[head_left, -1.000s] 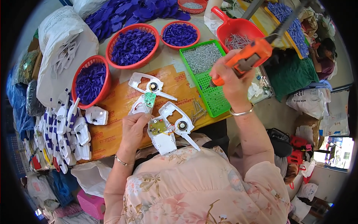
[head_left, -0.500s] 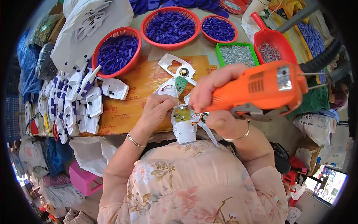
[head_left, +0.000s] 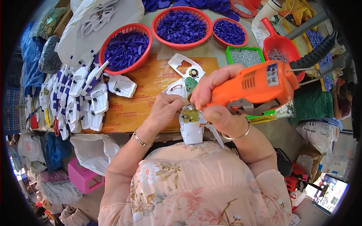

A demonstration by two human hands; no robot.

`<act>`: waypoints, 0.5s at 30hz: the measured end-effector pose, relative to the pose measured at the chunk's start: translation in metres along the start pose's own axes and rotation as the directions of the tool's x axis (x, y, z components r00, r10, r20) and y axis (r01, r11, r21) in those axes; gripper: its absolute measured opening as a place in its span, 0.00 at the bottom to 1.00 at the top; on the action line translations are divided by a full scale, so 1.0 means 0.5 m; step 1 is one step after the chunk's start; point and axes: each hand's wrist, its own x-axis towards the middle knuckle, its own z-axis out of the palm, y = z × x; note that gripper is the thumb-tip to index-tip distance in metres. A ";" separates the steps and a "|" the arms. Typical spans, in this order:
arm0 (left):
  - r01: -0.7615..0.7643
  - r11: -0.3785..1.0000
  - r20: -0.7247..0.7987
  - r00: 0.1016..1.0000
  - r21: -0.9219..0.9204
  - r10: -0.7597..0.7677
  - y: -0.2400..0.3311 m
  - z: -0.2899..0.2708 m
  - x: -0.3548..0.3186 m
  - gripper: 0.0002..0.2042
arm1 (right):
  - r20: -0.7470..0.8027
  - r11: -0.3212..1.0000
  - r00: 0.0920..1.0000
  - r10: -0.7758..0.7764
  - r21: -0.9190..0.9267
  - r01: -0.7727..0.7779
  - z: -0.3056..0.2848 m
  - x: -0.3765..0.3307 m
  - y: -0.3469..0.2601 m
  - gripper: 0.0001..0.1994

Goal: Assembling plastic toy components using a hot glue gun and manual assembly.

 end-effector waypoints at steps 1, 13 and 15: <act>-0.015 1.000 0.002 1.000 0.001 0.015 0.002 0.001 -0.001 0.13 | 0.017 1.000 1.000 0.006 -0.023 -0.005 -0.003 0.000 0.001 0.30; -0.071 0.997 0.019 0.997 -0.038 0.072 -0.007 -0.004 0.000 0.13 | 0.126 0.993 0.992 -0.015 -0.114 0.029 -0.015 0.007 0.012 0.26; -0.127 0.990 0.021 0.992 0.059 0.126 -0.005 -0.002 0.001 0.13 | 0.157 0.990 0.988 0.007 -0.143 0.016 -0.014 0.006 0.009 0.25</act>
